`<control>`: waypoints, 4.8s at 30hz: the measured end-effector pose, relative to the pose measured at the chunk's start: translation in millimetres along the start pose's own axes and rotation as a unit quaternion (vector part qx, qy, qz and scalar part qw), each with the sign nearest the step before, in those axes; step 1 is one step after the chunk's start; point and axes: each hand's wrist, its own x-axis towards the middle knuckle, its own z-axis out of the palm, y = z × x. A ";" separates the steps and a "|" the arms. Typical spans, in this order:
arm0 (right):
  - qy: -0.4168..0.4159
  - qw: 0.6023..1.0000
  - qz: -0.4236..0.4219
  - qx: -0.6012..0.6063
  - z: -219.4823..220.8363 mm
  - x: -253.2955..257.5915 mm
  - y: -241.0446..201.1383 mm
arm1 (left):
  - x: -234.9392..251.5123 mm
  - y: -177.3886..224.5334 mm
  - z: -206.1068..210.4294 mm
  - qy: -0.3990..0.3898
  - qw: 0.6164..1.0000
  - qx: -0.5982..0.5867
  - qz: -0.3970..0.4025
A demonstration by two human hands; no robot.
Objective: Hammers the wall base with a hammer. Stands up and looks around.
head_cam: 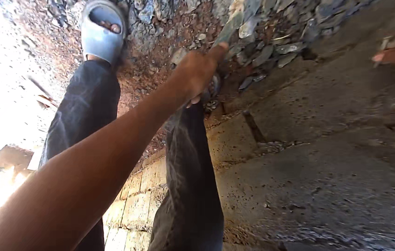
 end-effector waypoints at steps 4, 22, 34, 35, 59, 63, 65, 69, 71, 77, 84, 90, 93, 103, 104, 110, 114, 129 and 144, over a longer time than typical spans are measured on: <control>0.031 0.994 0.078 -0.071 -21.7 -40.3 -91.9 | 0.4 -8.5 14.4 -0.023 0.996 -0.078 0.039; -0.024 0.972 0.124 -0.198 -15.3 -36.8 -92.5 | 17.5 43.2 167.6 -0.026 0.972 -0.213 0.097; -0.016 0.975 0.088 -0.202 -15.4 -39.4 -89.7 | 12.2 67.9 163.2 -0.009 0.956 -0.262 0.131; -0.016 0.976 0.085 -0.202 -15.3 -39.4 -89.1 | 9.7 72.3 162.3 0.040 0.935 -0.313 0.160; -0.037 0.971 0.090 -0.217 -14.0 -41.5 -92.0 | 6.0 71.0 158.0 0.071 0.942 -0.258 0.202; -0.025 0.974 0.075 -0.212 -14.3 -42.0 -90.3 | 18.4 65.3 197.6 0.114 0.948 -0.232 0.187; -0.018 0.975 0.063 -0.214 -14.7 -43.9 -91.4 | 21.3 50.7 205.7 -0.072 0.991 -0.104 0.044; -0.041 0.977 0.094 -0.185 -17.7 -40.2 -90.2 | 5.9 49.7 174.4 -0.142 0.965 -0.221 0.021; -0.066 0.981 0.105 -0.150 -25.9 -36.8 -88.7 | -4.0 68.9 148.4 -0.073 0.939 -0.321 0.104; -0.090 0.987 0.106 -0.076 -36.5 -29.2 -81.5 | 20.7 65.7 195.5 0.073 0.934 -0.309 0.166; -0.109 0.982 0.121 -0.097 -38.3 -29.2 -89.0 | 4.3 75.9 141.7 -0.054 0.951 -0.284 0.108; -0.105 0.984 0.112 -0.087 -38.3 -30.2 -86.6 | 20.7 59.4 200.3 0.048 0.935 -0.317 0.154; -0.108 0.986 0.091 -0.090 -42.9 -29.0 -88.3 | 21.3 53.0 199.1 -0.134 0.959 -0.247 -0.044; -0.102 0.985 0.113 -0.084 -36.6 -30.8 -84.0 | 20.3 58.9 202.7 0.024 0.946 -0.307 0.104; -0.098 0.986 0.103 -0.082 -37.0 -31.1 -84.4 | 22.4 50.9 205.3 -0.066 0.968 -0.242 0.020; -0.094 0.983 0.125 -0.092 -36.7 -27.4 -85.4 | 8.2 78.6 127.9 -0.061 0.908 -0.409 0.075; -0.107 0.981 0.136 -0.087 -38.8 -27.0 -87.4 | 24.0 92.4 151.5 0.144 0.836 -0.475 0.234; -0.103 0.983 0.132 -0.080 -35.9 -27.0 -85.4 | 20.9 57.7 192.0 0.097 0.931 -0.304 0.176; -0.105 0.985 0.130 -0.053 -41.8 -27.2 -87.5 | 25.8 48.6 196.0 -0.040 0.992 -0.110 0.034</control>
